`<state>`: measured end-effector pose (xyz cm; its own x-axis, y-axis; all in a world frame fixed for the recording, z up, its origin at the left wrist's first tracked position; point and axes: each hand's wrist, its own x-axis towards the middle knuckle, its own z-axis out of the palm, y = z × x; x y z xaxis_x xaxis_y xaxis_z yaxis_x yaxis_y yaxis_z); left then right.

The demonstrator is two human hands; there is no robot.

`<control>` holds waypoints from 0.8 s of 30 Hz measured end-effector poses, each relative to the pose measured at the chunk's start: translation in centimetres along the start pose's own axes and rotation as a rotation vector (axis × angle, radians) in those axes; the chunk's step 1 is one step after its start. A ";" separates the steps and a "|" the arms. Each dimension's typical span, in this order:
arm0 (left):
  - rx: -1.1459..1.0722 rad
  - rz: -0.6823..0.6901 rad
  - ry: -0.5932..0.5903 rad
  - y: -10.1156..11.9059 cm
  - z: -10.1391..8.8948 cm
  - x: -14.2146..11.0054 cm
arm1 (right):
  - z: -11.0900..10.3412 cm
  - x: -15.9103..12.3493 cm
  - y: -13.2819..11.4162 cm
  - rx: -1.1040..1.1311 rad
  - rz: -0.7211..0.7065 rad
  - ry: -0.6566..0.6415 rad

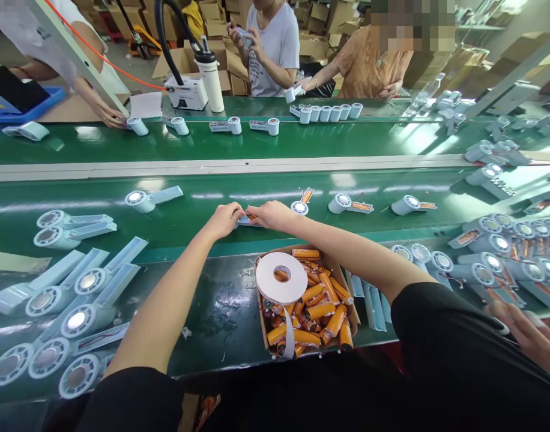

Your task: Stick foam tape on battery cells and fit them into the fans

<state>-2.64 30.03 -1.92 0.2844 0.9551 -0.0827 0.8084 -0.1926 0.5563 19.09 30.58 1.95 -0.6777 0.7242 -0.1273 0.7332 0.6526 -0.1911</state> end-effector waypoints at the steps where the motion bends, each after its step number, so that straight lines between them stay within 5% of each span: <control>1: -0.002 -0.025 0.043 0.3 0.5 0.0 | 0.0 -0.1 -0.1 -0.044 0.007 -0.019; 9: 0.004 -0.166 0.155 1.8 1.6 1.6 | 0.0 1.2 -0.9 -0.233 -0.086 -0.159; 13: 0.048 -0.218 0.198 4.0 0.5 1.0 | -2.1 -1.7 0.3 -0.076 -0.106 -0.090; 16: 0.077 -0.041 0.212 6.2 0.2 -3.2 | -3.1 -8.1 1.0 0.111 -0.082 0.061; 19: 0.148 0.395 -0.071 8.4 0.8 -9.8 | -2.1 -14.6 0.6 0.101 -0.007 -0.029; 21: 0.236 0.480 -0.191 9.5 1.1 -13.3 | -0.9 -16.8 0.0 -0.004 0.043 -0.027; 24: 0.295 0.484 -0.186 10.4 0.6 -15.9 | 0.1 -17.2 -0.3 -0.028 0.095 0.016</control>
<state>1.57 12.66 4.70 0.7202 0.6928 -0.0356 0.6658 -0.6759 0.3160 30.56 17.91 4.09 -0.6043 0.7865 -0.1275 0.7955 0.5866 -0.1520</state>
